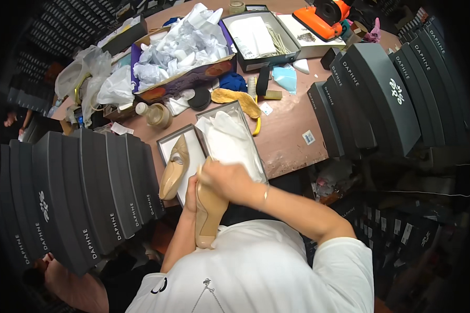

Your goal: Packing finished high-heeled shoes into boxes with tissue paper and stacking them.

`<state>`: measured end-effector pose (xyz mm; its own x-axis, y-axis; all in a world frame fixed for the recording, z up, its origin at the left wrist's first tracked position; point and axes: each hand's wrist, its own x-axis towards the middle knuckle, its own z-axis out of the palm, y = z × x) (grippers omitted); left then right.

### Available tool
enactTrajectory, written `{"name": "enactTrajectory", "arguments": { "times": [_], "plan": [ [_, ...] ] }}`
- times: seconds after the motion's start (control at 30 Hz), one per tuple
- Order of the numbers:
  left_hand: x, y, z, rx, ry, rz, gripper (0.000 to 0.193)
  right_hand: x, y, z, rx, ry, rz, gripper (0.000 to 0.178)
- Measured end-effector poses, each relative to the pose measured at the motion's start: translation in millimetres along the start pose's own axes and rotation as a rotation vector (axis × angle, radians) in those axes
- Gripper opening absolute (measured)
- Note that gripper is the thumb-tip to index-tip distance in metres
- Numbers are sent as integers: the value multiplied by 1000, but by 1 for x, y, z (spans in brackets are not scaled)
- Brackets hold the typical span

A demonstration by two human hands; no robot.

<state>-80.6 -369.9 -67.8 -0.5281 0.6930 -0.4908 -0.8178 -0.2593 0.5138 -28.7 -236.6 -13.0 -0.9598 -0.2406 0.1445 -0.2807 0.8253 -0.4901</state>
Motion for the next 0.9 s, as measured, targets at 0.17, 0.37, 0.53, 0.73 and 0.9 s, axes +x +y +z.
{"name": "enactTrajectory", "arguments": {
  "times": [0.17,0.37,0.53,0.73,0.9],
  "plan": [
    [7,-8,-6,-19,-47,-37,57,14,17,4,73,65,55,14],
    [11,0,-9,-5,-38,-69,61,4,4,9,117,199,-279,15],
    [23,1,-27,-108,-129,-66,58,9,17,4,117,0,-60,15],
    [2,3,2,-133,24,-36,58,-8,21,4,152,13,-81,13],
    [5,8,-3,-71,-99,-77,58,-8,25,-4,150,-1,-199,8]
  ]
}}
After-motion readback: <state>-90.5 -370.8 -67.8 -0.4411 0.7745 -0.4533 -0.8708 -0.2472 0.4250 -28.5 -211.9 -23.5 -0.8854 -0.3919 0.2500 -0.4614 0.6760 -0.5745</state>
